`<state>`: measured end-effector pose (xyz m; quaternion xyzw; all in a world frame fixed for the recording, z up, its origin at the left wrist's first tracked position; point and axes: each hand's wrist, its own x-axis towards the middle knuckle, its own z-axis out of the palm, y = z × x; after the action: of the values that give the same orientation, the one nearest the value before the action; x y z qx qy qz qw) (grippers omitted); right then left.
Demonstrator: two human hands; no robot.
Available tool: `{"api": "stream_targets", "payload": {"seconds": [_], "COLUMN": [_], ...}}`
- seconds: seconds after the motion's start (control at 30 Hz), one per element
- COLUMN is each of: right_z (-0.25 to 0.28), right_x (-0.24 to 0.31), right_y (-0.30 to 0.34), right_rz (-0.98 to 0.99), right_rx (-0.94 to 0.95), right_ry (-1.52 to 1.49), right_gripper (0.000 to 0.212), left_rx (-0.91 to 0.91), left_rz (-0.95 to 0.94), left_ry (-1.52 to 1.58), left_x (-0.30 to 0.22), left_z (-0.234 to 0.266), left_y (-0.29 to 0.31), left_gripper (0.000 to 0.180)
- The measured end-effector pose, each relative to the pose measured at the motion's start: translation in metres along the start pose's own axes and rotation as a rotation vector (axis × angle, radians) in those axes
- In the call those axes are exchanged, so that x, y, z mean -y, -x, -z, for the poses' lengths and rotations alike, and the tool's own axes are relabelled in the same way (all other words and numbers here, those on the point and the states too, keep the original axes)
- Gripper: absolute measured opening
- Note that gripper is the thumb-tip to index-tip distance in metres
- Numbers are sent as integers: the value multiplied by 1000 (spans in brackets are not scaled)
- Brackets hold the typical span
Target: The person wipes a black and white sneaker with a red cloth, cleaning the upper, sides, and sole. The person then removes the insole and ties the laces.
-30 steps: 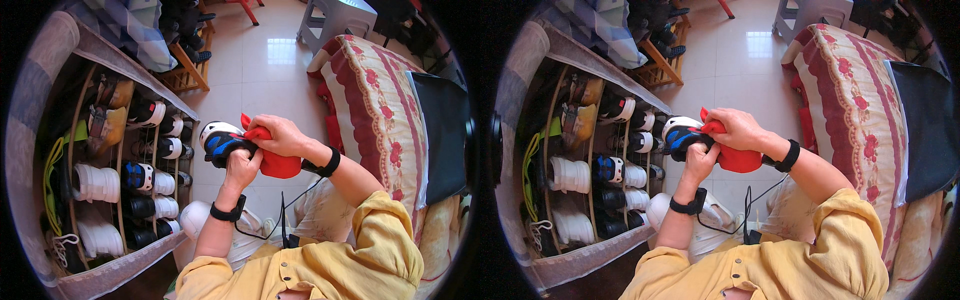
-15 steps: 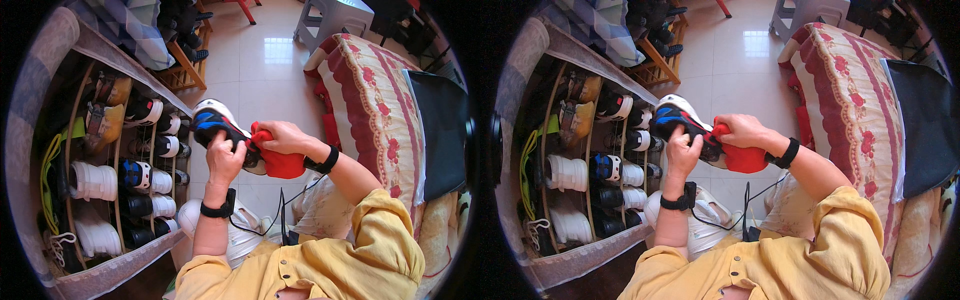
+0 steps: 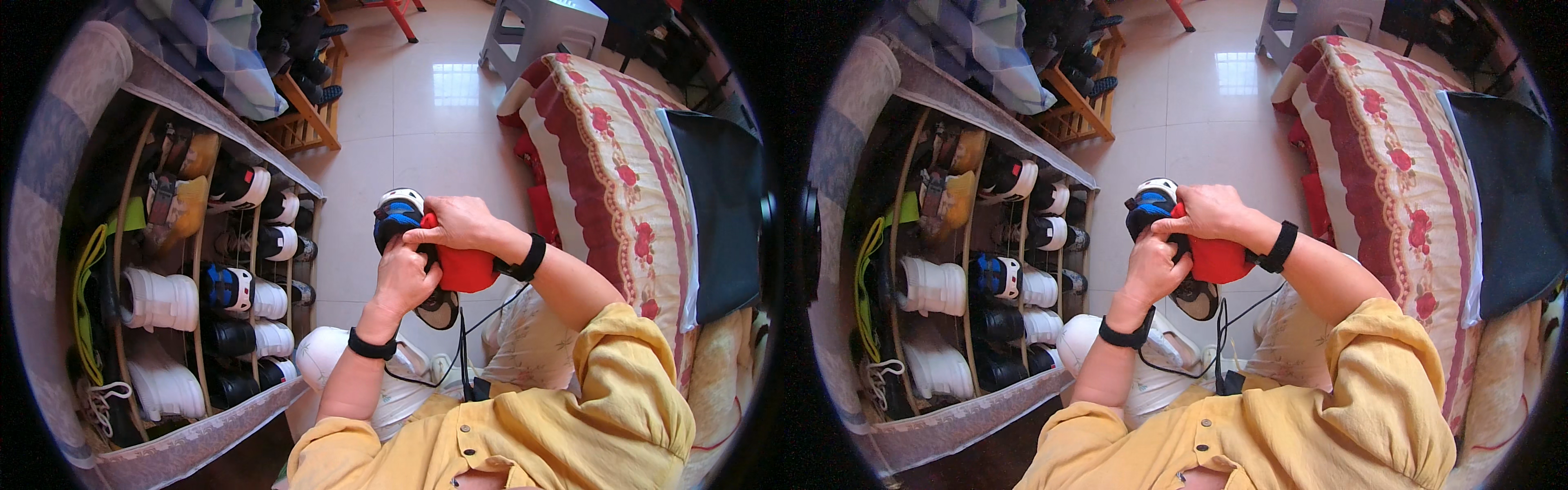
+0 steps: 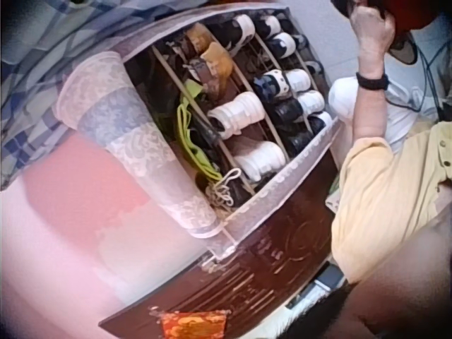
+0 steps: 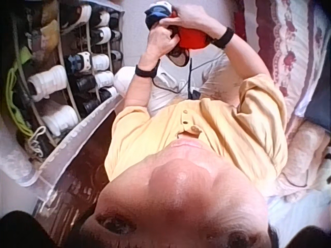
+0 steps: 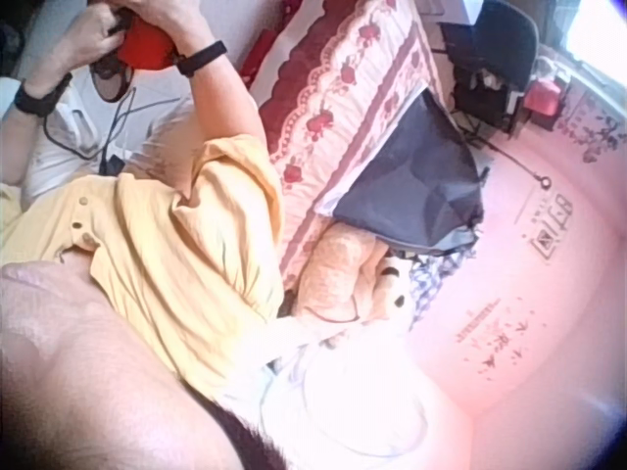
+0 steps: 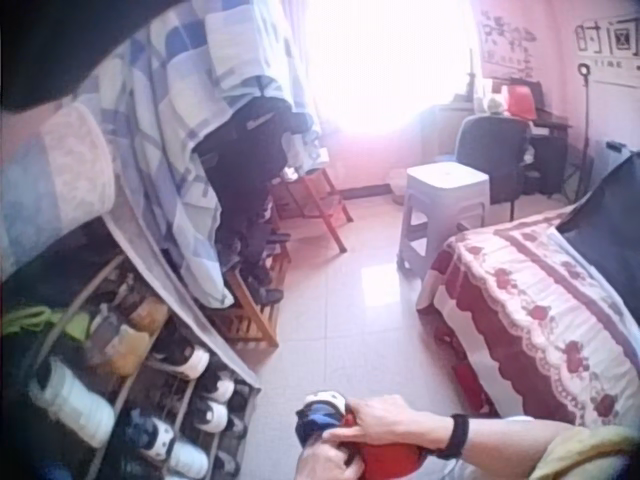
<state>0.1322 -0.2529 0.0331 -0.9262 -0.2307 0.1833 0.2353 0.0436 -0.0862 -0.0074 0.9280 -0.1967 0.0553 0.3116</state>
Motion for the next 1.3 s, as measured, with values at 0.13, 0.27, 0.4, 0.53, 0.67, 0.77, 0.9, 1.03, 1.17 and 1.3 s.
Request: {"api": "stream_targets", "payload": {"seconds": [0.13, 0.27, 0.4, 0.53, 0.67, 0.77, 0.9, 1.03, 1.17, 1.3], "right_z": [-6, -15, -22, -25, -22, -17, -7, -7, -2, 18], "right_x": [-5, -7, -9, -11, -11, -9, -3, 9, 12, 5], "right_y": [-2, 1, 4, 3, 4, 6, 4, 5, 11, 11], "right_rz": [-14, 46, 85, 65, 29, 55, 11, 50, 179, 87], "right_rx": [9, -54, -134, -127, -131, -228, -281, -356, -254, -356], "right_ry": [46, 135, 263, 292, 287, 279, 299, 293, 131, -282], "right_gripper": [68, 59, 45, 34, 26, 25, 25, 27, 36, 35], "left_rx": [-7, 23, 71, 169, 168, 75, -84, -510, -539, -569], "left_rz": [-54, -92, -122, -44, 143, 345, 510, 582, 775, 812], "left_ry": [-50, -37, -58, -64, 38, 301, 1388, 1780, 1901, 1828], "left_x": [0, 1, 0, -4, -8, -10, -16, -25, -5, 6], "left_z": [-6, -8, -10, -4, 3, 2, -5, -15, -5, -9], "left_y": [0, 0, -2, -7, -14, -22, -37, -52, -56, -59], "left_gripper": [26, 27, 28, 26, 39, 44, 33, 41, 50, 44]}}
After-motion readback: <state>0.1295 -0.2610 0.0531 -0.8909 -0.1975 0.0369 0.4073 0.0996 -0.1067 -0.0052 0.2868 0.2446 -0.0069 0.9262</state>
